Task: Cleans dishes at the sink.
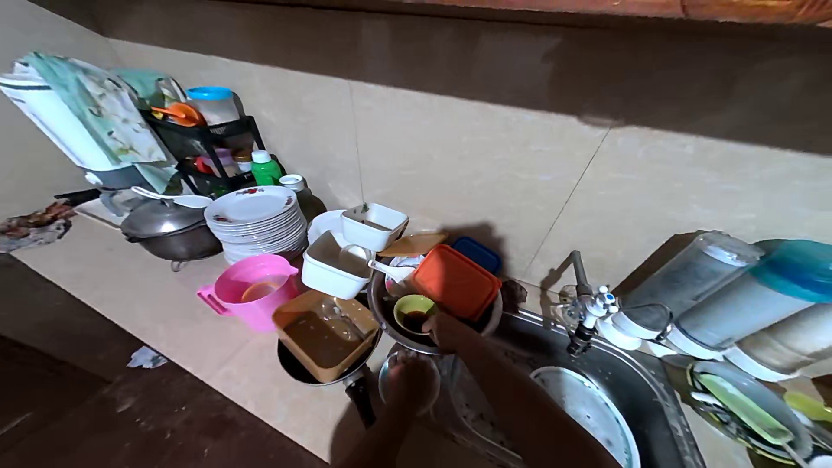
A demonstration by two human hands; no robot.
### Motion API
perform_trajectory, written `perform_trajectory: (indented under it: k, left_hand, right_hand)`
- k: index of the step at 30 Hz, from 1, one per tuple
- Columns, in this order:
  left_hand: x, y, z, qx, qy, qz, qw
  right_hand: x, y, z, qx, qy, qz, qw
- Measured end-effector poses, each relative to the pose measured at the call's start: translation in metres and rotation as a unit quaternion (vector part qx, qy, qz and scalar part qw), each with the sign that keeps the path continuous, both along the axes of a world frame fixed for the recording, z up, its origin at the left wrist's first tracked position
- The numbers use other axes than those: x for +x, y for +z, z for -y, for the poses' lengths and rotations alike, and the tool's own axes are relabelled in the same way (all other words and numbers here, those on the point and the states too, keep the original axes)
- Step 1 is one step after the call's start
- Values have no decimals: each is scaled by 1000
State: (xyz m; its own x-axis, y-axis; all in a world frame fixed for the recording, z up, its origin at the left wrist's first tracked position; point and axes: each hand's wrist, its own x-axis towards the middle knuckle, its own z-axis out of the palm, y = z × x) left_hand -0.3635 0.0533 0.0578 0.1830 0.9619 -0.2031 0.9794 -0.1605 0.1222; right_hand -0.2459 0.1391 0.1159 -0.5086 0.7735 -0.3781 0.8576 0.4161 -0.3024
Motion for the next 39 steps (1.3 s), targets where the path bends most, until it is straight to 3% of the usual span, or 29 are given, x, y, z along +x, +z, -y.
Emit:
perform_trajectory:
  k: [4,7,11,13,16,19,21,22,25,27,32,34,36,38,39]
  left_hand:
    - [-1,7,5,8,-8,9,1000]
    - [1,5,3,-5,6,2,1000]
    - [3,6,2,-35,18,-12,999]
    - [3,5,3,-30,14,-23,999]
    - [4,-1,2,2,15,-19,1000]
    - [2,-10,1,22,18,-5,1000]
    - [-1,-12,2,22,13,19,999]
    - [-5,-12,1,16,6,34,999]
    - [-16,-5,4,-5,-7,99,995]
    - [-16,-2,17,0,6,94,996]
    - [-7,-32,26,135,71,150,977]
    - [-1,-31,30,202,75,271,938]
    - [23,-24,37,294,40,402,866]
    - [68,-9,47,308,-42,489,815]
    - [96,-1,57,283,-86,512,807]
  right_hand:
    - [-12,17,6,4,15,64,998]
    - [0,-5,-3,47,11,-91,995]
    - [15,-7,3,2,-139,-291,947]
    - [17,5,17,-65,-257,-398,878]
    - [22,22,41,-137,-409,-583,688]
    - [41,33,67,-195,-441,-717,503]
    - [63,33,86,-205,-441,-756,439]
    - [78,30,98,-203,-436,-764,431]
    - [132,8,144,-169,-441,-748,466]
    - [168,-16,174,-152,-471,-733,468]
    - [231,-82,231,-108,-544,-709,436]
    - [243,-101,247,-98,-571,-704,409]
    - [251,-113,254,-97,-593,-696,393]
    - [255,-127,257,-100,-593,-699,387]
    - [255,-135,258,-105,-590,-703,382]
